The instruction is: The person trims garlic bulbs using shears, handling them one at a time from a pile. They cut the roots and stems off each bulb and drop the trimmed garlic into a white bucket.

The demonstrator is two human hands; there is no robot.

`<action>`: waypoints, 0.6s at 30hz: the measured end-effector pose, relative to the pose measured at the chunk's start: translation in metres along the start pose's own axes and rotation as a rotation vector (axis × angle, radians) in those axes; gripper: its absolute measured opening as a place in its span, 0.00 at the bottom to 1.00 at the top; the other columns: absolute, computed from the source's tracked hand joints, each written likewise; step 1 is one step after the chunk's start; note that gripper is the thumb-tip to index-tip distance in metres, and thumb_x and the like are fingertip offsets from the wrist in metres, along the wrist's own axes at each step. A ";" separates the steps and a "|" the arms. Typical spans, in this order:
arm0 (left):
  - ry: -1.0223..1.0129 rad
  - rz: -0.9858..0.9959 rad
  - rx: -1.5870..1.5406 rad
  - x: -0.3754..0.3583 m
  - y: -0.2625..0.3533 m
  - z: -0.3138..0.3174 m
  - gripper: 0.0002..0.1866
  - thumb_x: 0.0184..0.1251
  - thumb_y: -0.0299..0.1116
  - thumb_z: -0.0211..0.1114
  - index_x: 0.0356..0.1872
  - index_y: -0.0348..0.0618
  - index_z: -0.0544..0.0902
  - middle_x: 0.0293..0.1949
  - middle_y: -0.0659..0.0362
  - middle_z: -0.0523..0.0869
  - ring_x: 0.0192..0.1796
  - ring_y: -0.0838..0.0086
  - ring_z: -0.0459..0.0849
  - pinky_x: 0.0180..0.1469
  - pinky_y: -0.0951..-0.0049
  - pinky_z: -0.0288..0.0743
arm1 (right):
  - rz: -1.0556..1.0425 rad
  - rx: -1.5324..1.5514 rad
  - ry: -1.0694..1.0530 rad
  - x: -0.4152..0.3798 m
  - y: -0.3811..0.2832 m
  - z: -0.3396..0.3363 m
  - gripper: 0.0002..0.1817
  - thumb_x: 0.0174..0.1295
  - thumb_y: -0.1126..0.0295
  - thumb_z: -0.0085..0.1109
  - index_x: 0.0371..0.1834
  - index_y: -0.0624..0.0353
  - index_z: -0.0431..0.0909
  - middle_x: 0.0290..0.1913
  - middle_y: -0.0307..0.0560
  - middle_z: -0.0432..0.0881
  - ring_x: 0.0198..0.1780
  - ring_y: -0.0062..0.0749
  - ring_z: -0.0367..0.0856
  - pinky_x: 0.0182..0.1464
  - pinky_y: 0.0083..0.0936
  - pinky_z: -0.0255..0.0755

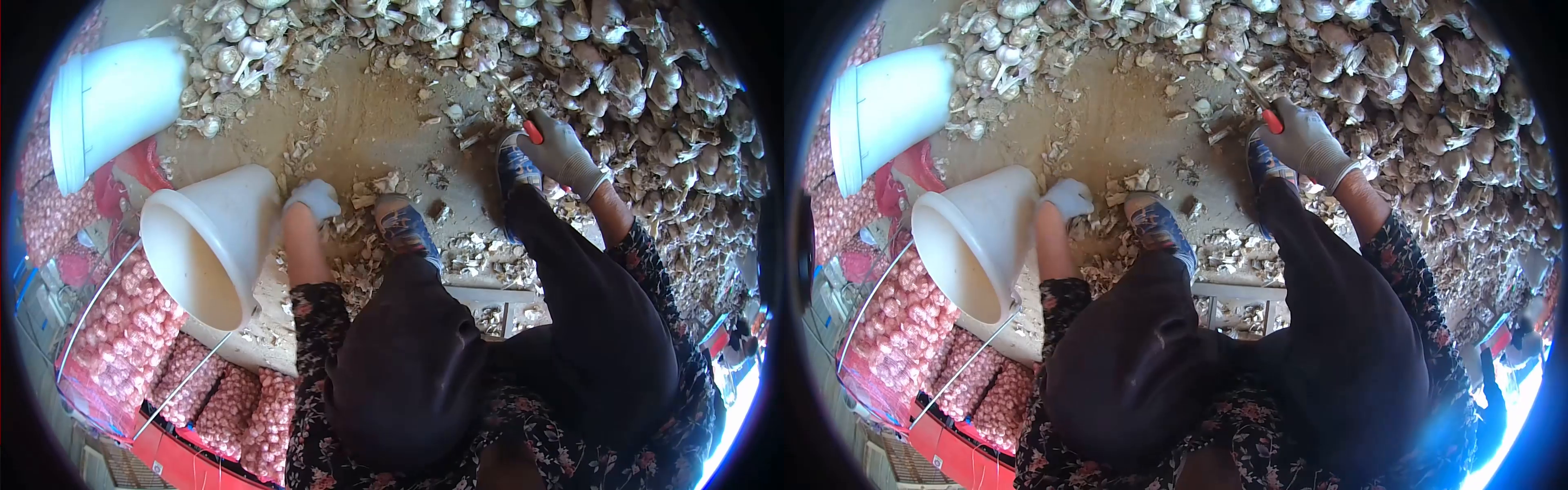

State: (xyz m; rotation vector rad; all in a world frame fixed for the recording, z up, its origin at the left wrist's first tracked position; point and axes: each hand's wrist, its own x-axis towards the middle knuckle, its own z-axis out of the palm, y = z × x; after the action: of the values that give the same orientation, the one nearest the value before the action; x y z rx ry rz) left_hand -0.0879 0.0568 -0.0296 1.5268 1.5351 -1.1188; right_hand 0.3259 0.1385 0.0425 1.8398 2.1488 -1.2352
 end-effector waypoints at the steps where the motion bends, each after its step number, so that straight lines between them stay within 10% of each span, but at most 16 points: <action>1: -0.013 0.060 -0.261 -0.006 -0.012 -0.015 0.14 0.52 0.39 0.66 0.40 0.47 0.85 0.52 0.56 0.81 0.56 0.59 0.76 0.57 0.57 0.69 | -0.014 0.012 -0.042 0.001 -0.004 0.000 0.17 0.58 0.61 0.54 0.39 0.65 0.66 0.28 0.66 0.78 0.37 0.62 0.79 0.41 0.48 0.71; 2: -0.021 0.121 -0.523 -0.011 -0.017 -0.034 0.14 0.51 0.40 0.66 0.38 0.45 0.85 0.52 0.54 0.82 0.56 0.58 0.77 0.55 0.57 0.71 | -0.016 0.015 -0.043 0.001 -0.008 -0.001 0.17 0.58 0.61 0.54 0.39 0.65 0.66 0.28 0.66 0.78 0.37 0.62 0.79 0.41 0.48 0.71; 6: 1.063 -0.130 -0.562 0.011 0.017 -0.141 0.26 0.53 0.39 0.66 0.54 0.46 0.72 0.57 0.42 0.71 0.55 0.52 0.77 0.53 0.57 0.73 | -0.060 -0.042 -0.117 0.003 -0.021 -0.004 0.18 0.60 0.59 0.53 0.40 0.64 0.67 0.29 0.66 0.79 0.37 0.62 0.79 0.41 0.47 0.72; 10: 0.925 -0.263 -0.397 0.048 0.046 -0.154 0.31 0.50 0.40 0.70 0.57 0.50 0.68 0.57 0.43 0.67 0.51 0.49 0.78 0.52 0.57 0.73 | -0.088 -0.062 -0.123 0.004 -0.020 -0.001 0.19 0.60 0.58 0.52 0.43 0.64 0.67 0.31 0.66 0.79 0.38 0.61 0.80 0.42 0.47 0.73; 12: 0.850 -0.110 -0.783 0.060 0.041 -0.139 0.33 0.47 0.39 0.72 0.56 0.50 0.68 0.58 0.43 0.66 0.50 0.50 0.78 0.51 0.58 0.73 | -0.063 -0.068 -0.173 0.003 -0.019 0.001 0.20 0.60 0.57 0.52 0.43 0.64 0.66 0.31 0.66 0.79 0.39 0.61 0.80 0.43 0.47 0.73; 13: 0.637 0.294 -1.229 0.088 0.021 -0.117 0.34 0.45 0.38 0.73 0.56 0.49 0.68 0.58 0.43 0.67 0.51 0.51 0.78 0.50 0.60 0.74 | -0.053 -0.072 -0.204 0.001 -0.022 0.000 0.20 0.61 0.57 0.51 0.44 0.65 0.66 0.30 0.66 0.79 0.38 0.61 0.80 0.43 0.47 0.73; 18: 0.772 0.207 -0.985 0.035 0.065 -0.067 0.35 0.42 0.38 0.75 0.54 0.41 0.70 0.52 0.45 0.73 0.50 0.55 0.79 0.49 0.60 0.74 | -0.138 -0.107 -0.182 -0.004 -0.015 0.018 0.18 0.61 0.59 0.51 0.43 0.64 0.65 0.29 0.64 0.79 0.35 0.61 0.79 0.40 0.48 0.72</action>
State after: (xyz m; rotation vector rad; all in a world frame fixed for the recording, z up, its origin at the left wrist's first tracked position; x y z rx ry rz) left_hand -0.0190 0.1278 -0.0422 1.3489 1.8980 0.4356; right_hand 0.3068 0.1253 0.0400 1.4989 2.2247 -1.2330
